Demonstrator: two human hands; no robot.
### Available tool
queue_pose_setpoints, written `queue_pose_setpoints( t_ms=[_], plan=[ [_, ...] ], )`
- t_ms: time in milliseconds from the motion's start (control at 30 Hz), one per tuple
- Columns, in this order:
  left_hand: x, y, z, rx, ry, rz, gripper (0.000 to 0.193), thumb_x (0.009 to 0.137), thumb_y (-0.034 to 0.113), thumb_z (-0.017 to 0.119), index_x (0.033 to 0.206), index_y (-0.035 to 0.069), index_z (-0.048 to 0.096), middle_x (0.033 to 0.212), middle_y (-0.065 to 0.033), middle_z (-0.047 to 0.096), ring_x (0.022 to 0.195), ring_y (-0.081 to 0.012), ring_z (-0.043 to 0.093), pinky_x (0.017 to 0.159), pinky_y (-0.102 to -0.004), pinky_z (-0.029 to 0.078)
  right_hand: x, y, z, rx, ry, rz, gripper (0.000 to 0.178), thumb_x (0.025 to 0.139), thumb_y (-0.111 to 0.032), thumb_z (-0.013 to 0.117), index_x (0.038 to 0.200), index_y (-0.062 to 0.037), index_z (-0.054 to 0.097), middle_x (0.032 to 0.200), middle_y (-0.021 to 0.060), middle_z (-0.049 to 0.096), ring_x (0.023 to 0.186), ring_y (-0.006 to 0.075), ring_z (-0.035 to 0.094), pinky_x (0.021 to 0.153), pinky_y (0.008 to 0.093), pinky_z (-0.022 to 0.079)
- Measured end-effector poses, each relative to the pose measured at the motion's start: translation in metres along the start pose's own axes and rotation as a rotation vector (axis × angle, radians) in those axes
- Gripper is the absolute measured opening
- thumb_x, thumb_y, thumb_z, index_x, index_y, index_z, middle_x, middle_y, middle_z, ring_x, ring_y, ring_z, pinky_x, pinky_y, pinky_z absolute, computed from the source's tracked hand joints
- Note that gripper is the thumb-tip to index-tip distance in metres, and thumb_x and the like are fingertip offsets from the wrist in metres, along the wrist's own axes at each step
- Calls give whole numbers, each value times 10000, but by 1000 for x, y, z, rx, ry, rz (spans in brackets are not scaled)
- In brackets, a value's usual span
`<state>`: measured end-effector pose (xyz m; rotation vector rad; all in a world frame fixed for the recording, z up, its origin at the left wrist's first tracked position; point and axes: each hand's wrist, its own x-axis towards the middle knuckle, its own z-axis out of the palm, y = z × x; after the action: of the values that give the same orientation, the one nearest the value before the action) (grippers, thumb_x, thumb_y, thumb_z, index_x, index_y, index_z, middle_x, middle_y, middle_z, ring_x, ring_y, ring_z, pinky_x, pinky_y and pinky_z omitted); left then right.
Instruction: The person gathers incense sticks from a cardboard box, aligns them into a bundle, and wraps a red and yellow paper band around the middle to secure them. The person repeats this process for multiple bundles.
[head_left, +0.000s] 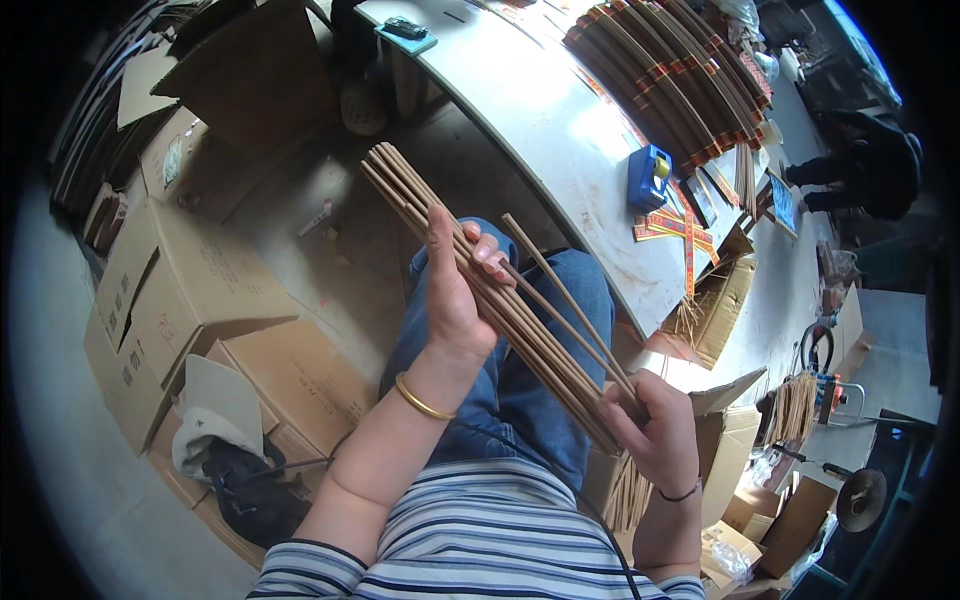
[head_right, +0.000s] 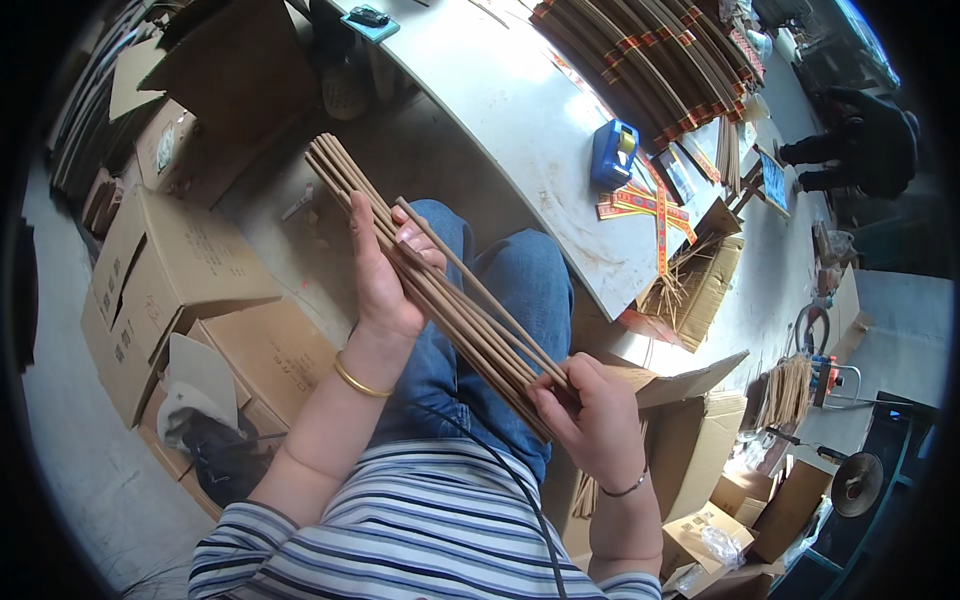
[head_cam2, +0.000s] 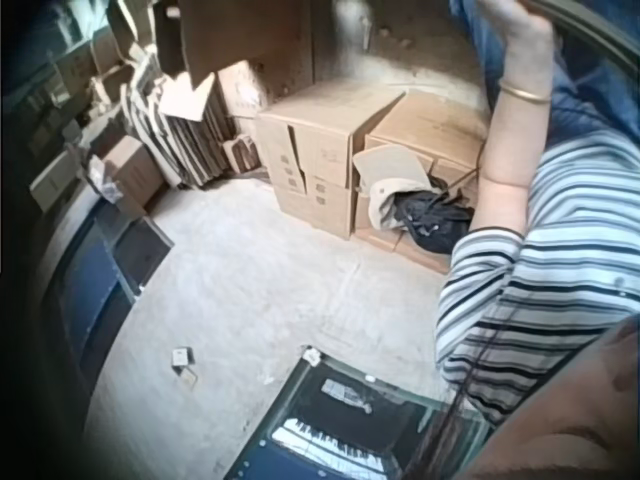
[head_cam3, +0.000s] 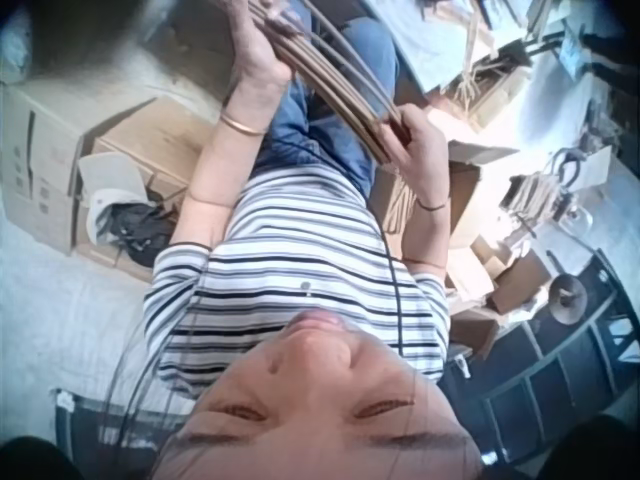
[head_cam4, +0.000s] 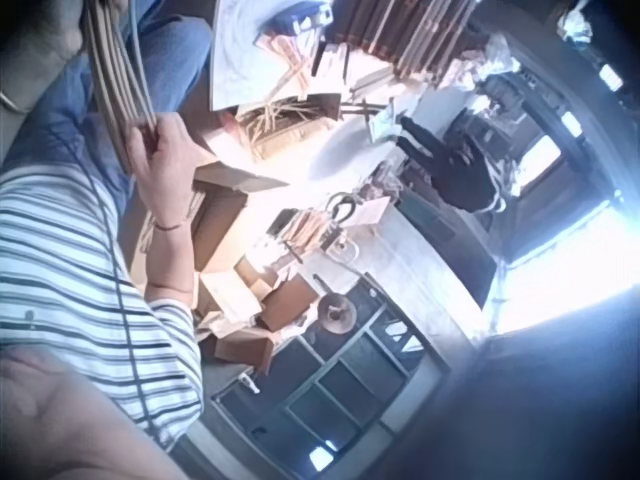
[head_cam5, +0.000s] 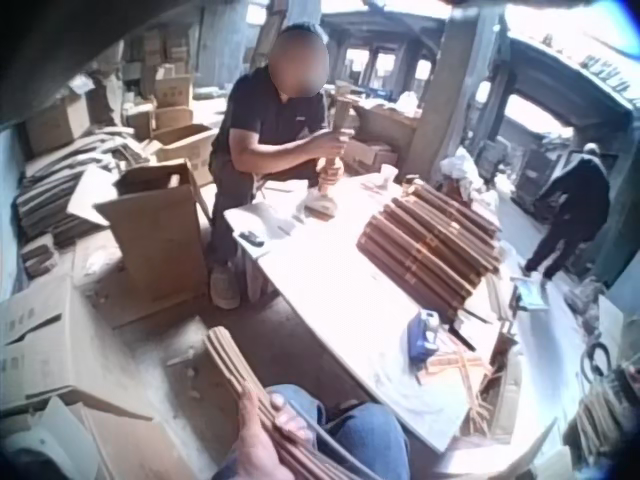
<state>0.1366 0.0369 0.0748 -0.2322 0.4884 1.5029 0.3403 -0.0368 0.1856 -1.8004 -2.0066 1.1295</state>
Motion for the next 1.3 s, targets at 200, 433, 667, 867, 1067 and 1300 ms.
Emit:
queue_pose_setpoints(
  t_ms=[200, 433, 667, 867, 1067, 1300],
  plan=[
    [-11, -13, 0, 65, -128, 18, 278, 965, 394, 590, 954, 143, 472, 693, 60, 397, 581, -39, 395, 544, -184, 408, 9, -26, 13, 23, 94, -136, 167, 859, -71, 664, 1014, -15, 633, 820, 95, 560, 704, 217, 581, 646, 289, 462],
    [-21, -15, 13, 89, -9, 31, 327, 961, 482, 547, 888, 164, 524, 804, 48, 534, 759, -56, 578, 645, -195, 517, 5, -21, 20, -79, 147, -279, 418, 878, 38, 576, 1282, -63, 602, 858, 102, 538, 741, 210, 569, 675, 285, 467],
    [-23, -14, 13, 97, 11, 3, 378, 949, 528, 539, 832, 168, 540, 813, 36, 584, 791, -87, 629, 663, -213, 558, 3, -5, 12, 116, 69, -148, 303, 918, -28, 585, 1213, -40, 653, 812, 80, 517, 722, 175, 525, 664, 280, 440],
    [-20, -15, 2, 69, -104, 9, 441, 902, 599, 551, 863, 160, 547, 839, 9, 608, 792, -119, 642, 723, -255, 571, 4, 1, 8, 165, 74, -103, 247, 931, -53, 589, 1160, -29, 681, 779, 70, 509, 705, 158, 515, 650, 264, 429],
    [-16, -13, -2, 6, -162, -43, 504, 861, 675, 514, 864, 171, 537, 838, -3, 633, 792, -142, 659, 742, -275, 557, 4, 2, 9, 125, 122, -84, 238, 924, -60, 601, 1142, -43, 694, 766, 74, 520, 670, 160, 520, 619, 267, 426],
    [-27, -15, 21, 78, -17, 10, 535, 829, 696, 534, 825, 162, 508, 762, 37, 540, 692, -78, 567, 679, -211, 518, 1, 6, 1, 113, 95, -47, 230, 925, -77, 601, 1131, -47, 701, 767, 81, 527, 663, 173, 527, 614, 281, 434]
  ],
)
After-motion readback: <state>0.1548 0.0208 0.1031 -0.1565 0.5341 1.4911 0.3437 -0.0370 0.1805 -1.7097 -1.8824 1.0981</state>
